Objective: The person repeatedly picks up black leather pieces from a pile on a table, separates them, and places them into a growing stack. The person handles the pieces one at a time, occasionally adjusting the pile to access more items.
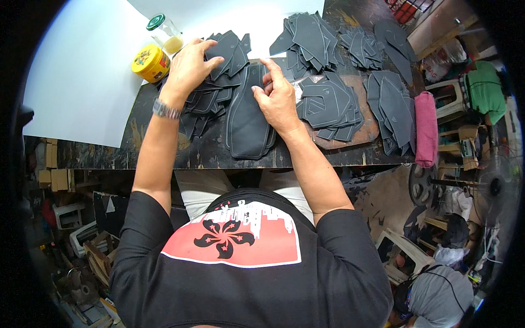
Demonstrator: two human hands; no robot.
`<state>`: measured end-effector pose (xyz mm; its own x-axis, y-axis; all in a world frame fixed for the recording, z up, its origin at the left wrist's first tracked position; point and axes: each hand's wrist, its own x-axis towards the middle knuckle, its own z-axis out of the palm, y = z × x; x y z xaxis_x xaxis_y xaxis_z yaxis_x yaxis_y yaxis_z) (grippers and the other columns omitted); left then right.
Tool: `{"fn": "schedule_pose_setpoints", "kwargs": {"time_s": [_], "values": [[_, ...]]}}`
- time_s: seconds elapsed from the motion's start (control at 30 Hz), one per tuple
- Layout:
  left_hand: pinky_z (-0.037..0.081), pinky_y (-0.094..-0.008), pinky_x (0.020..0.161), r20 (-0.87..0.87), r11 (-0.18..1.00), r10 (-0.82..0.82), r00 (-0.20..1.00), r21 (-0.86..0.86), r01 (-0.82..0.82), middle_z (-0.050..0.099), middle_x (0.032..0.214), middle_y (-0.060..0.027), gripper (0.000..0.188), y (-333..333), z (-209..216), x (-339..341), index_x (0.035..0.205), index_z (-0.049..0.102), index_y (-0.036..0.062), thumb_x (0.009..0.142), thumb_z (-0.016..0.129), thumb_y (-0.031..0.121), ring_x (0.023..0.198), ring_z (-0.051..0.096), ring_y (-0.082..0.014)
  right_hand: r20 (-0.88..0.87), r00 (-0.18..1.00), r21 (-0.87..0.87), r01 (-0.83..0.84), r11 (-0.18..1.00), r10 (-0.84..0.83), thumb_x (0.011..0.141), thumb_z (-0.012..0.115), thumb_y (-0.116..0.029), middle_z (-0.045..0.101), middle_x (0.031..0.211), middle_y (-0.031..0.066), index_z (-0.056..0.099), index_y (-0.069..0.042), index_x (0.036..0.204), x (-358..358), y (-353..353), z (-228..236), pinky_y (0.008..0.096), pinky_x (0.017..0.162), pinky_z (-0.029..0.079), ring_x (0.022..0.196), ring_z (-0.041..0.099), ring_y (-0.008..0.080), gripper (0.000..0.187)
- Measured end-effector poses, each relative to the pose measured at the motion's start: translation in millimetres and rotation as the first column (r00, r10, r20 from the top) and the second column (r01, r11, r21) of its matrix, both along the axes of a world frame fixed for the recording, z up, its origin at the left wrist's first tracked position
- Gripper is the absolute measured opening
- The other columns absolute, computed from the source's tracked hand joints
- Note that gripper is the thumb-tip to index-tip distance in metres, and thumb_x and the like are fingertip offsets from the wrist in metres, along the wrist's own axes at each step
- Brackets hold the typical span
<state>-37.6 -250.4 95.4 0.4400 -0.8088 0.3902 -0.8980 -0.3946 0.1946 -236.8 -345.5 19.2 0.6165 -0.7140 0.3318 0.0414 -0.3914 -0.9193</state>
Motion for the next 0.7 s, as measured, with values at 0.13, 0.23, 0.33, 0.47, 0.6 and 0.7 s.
{"fn": "schedule_pose_setpoints", "kwargs": {"time_s": [0.13, 0.23, 0.33, 0.47, 0.6, 0.7], "values": [[0.053, -0.0458, 0.093, 0.093, 0.952, 0.141, 0.986, 0.26, -0.161, 0.067, 0.115, -0.0176, 0.051, -20, -7, 26, 0.112, 0.076, 0.0072, 0.08, 0.079, 0.047, 0.111, 0.064, -0.0345, 0.088, 0.993, -0.111, 0.084, 0.99, -0.074, 0.081, 0.077, 0.0, 0.058, 0.1, 0.0025, 0.063, -0.01, 0.131, 4, -6, -3, 0.0193, 0.061, 0.047, 0.074, 0.056, 0.005, 0.053], [0.053, -0.0443, 0.092, 0.026, 0.968, 0.128, 0.991, 0.216, -0.131, 0.07, 0.109, -0.0163, 0.051, -22, -10, 33, 0.107, 0.077, 0.0086, 0.078, 0.08, 0.051, 0.106, 0.067, -0.0336, 0.079, 0.993, -0.122, 0.098, 0.988, -0.088, 0.077, 0.078, -0.002, 0.058, 0.098, 0.0054, 0.067, -0.008, 0.123, 4, -6, -4, 0.0241, 0.063, 0.048, 0.074, 0.057, 0.0101, 0.048], [0.054, -0.0413, 0.089, 0.032, 0.983, 0.105, 0.994, 0.15, -0.108, 0.073, 0.107, -0.0148, 0.042, -23, -7, 35, 0.106, 0.077, 0.0099, 0.081, 0.079, 0.043, 0.102, 0.07, -0.0291, 0.059, 0.996, -0.125, 0.081, 0.989, -0.074, 0.077, 0.077, -0.002, 0.059, 0.096, 0.0073, 0.07, -0.005, 0.114, 3, -5, -4, 0.0265, 0.063, 0.049, 0.07, 0.059, 0.0131, 0.038], [0.056, -0.0365, 0.08, -0.085, 0.998, 0.01, 0.996, -0.054, -0.014, 0.075, 0.094, -0.0122, 0.028, -33, 1, 31, 0.099, 0.077, 0.0089, 0.084, 0.079, 0.032, 0.091, 0.073, -0.0241, 0.06, 0.996, -0.095, 0.064, 0.993, -0.058, 0.079, 0.076, -0.004, 0.062, 0.094, 0.008, 0.072, -0.004, 0.107, 4, -5, -2, 0.0271, 0.063, 0.049, 0.066, 0.06, 0.013, 0.028], [0.058, -0.0278, 0.072, -0.44, 0.939, -0.229, 0.868, -0.336, 0.077, 0.076, 0.097, -0.0088, 0.023, -61, 11, 26, 0.102, 0.073, 0.0042, 0.089, 0.077, 0.023, 0.084, 0.072, -0.0152, 0.021, 0.999, -0.106, 0.051, 0.993, -0.049, 0.081, 0.075, -0.006, 0.063, 0.088, 0.0078, 0.072, -0.004, 0.104, 4, -4, -1, 0.0289, 0.063, 0.05, 0.065, 0.061, 0.0148, 0.024], [0.061, -0.0279, 0.074, -0.663, 0.813, -0.505, 0.554, -0.58, 0.047, 0.073, 0.1, -0.0094, 0.028, -104, 16, 18, 0.111, 0.068, 0.0009, 0.09, 0.077, 0.017, 0.085, 0.072, -0.0167, 0.005, 0.999, -0.117, 0.039, 0.992, -0.038, 0.08, 0.075, -0.008, 0.063, 0.084, 0.0084, 0.073, -0.004, 0.101, 4, -4, -1, 0.0304, 0.064, 0.051, 0.066, 0.063, 0.017, 0.021]]}}
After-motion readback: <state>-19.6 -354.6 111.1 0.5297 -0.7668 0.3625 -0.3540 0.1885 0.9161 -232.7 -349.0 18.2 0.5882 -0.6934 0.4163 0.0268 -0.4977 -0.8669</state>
